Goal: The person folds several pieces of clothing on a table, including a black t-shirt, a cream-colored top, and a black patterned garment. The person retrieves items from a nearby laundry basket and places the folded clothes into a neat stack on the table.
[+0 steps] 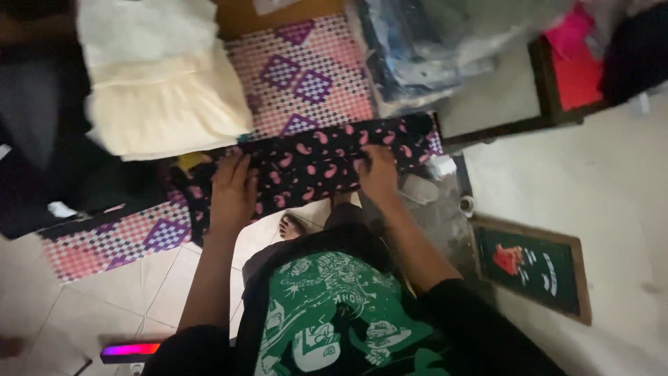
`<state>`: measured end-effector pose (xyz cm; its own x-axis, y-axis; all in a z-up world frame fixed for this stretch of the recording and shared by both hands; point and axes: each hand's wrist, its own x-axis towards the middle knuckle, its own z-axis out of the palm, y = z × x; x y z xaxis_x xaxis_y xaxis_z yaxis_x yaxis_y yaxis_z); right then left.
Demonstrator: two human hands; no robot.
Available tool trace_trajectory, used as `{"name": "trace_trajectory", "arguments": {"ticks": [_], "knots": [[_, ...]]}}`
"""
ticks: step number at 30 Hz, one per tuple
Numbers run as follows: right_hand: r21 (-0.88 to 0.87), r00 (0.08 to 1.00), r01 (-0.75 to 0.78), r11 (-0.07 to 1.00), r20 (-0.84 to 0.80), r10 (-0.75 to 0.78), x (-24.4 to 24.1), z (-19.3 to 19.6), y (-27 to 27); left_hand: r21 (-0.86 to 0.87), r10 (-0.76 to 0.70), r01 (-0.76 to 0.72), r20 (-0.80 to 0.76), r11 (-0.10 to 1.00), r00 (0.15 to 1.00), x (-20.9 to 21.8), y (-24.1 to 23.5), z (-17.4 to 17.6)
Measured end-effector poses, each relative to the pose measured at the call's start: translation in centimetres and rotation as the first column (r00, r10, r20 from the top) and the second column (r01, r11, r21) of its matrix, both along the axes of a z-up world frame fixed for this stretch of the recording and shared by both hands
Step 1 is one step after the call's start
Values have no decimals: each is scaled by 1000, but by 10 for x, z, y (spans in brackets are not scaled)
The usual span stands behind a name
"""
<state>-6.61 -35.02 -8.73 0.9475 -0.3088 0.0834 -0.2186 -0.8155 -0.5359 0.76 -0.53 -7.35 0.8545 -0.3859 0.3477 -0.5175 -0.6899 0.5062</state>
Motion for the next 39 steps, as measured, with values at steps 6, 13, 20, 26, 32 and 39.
{"name": "trace_trajectory", "arguments": {"ticks": [6, 13, 20, 26, 32, 39], "knots": [[-282, 969, 83, 956, -201, -143, -15, 3, -96, 210, 40, -26, -62, 977, 997, -15, -10, -31], [-252, 990, 28, 967, -125, -61, 11, -17, -140, 186, 49, -22, -141, 982, 989, -21, -3, -24], [211, 898, 417, 884, -246, -365, 30, -78, -185, 209, 151, -95, -267, 973, 952, -24, -4, -27], [299, 905, 409, 862, -252, -342, 16, -67, -219, 261, 188, -122, -246, 957, 951, -21, -10, -38], [300, 973, -73, 951, -187, 134, 37, 7, -193, 287, 221, -128, -320, 949, 921, -21, -12, -37], [-83, 848, -396, 914, -415, 330, 60, -38, -209, 287, 233, -149, -286, 946, 930, -23, -18, -32]]}}
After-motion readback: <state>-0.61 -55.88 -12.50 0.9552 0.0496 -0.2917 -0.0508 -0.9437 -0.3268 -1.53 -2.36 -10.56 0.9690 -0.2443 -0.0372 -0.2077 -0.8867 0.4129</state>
